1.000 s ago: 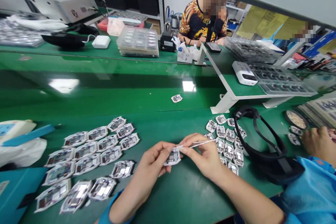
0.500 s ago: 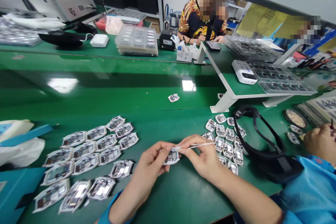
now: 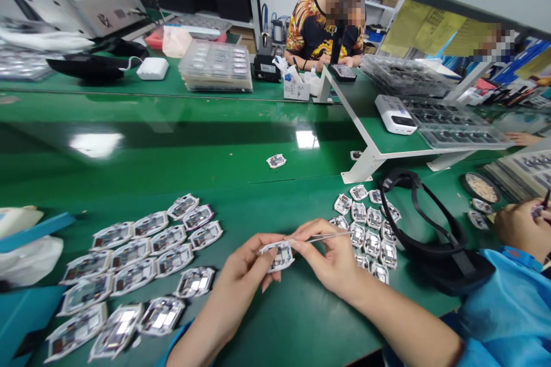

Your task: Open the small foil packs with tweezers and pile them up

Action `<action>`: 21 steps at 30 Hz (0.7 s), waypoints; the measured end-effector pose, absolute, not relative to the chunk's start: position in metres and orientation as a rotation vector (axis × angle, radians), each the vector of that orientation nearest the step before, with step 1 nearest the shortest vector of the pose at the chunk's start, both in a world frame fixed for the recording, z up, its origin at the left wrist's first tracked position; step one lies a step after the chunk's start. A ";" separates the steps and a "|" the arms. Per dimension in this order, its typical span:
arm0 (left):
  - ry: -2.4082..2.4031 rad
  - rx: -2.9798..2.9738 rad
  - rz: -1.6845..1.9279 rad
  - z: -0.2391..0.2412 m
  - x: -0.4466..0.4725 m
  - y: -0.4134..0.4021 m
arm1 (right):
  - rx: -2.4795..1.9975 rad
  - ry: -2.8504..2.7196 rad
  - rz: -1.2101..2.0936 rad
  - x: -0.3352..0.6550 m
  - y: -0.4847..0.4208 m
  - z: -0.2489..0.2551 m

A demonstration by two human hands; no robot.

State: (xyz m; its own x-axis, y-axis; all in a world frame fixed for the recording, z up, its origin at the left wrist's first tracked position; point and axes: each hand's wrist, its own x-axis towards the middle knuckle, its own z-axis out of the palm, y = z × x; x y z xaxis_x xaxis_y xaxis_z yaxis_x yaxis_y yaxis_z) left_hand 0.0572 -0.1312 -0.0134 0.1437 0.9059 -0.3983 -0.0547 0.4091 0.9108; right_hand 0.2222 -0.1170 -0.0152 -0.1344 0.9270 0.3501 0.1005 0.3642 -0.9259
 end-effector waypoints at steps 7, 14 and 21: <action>1.209 0.821 0.904 -0.013 0.058 -0.129 | -0.869 -1.605 0.875 0.222 -0.117 -0.011; 1.177 0.852 0.906 -0.004 0.057 -0.129 | -0.857 -1.515 0.936 0.221 -0.114 -0.013; 1.147 1.021 0.840 -0.011 0.054 -0.121 | -0.971 -1.549 0.836 0.223 -0.112 -0.016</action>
